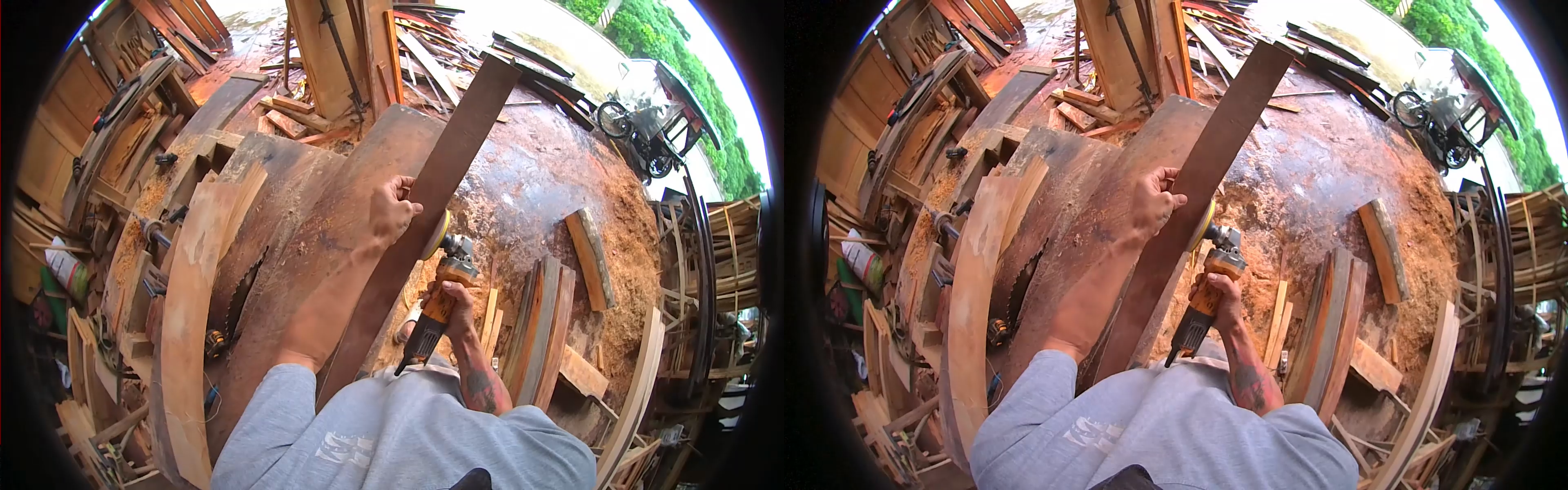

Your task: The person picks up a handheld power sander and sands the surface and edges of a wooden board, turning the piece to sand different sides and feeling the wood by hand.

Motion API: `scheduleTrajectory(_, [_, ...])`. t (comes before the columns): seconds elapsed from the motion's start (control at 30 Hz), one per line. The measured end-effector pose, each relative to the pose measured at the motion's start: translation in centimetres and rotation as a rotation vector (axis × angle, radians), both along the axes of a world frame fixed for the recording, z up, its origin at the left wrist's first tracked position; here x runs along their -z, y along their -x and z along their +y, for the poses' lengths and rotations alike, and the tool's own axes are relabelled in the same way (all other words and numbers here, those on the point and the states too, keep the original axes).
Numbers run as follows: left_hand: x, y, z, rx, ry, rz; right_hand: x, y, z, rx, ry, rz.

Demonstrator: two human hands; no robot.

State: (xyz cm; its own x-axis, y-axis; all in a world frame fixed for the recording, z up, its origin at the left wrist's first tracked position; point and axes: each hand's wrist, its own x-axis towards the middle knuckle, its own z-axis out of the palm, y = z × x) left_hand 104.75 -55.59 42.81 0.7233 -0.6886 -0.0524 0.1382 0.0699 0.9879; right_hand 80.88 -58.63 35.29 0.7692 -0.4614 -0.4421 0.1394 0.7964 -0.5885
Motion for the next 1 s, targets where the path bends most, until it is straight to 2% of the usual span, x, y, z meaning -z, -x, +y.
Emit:
scheduleTrajectory(0.43, [0.5, -0.3, -0.3, -0.024, -0.031, -0.075, 0.1, 0.6, -0.4, 0.002, 0.081, 0.048])
scheduleTrajectory(0.6, [0.4, -0.6, -0.2, -0.051, 0.007, -0.005, 0.9, 1.2, 0.6, -0.031, 0.082, 0.01])
scheduleTrajectory(0.8, [0.7, -1.6, -0.1, -0.044, 0.092, 0.038, -0.2, 1.9, 1.8, -0.065, 0.126, 0.084])
scheduleTrajectory(0.93, [0.3, -3.0, 0.6, -0.028, 0.034, -0.025, 0.0, 2.0, 0.2, -0.03, 0.118, 0.055])
scheduleTrajectory(1.0, [-0.6, -3.0, 1.4, 0.003, 0.092, 0.024, -0.6, 1.3, -0.6, 0.064, 0.089, 0.004])
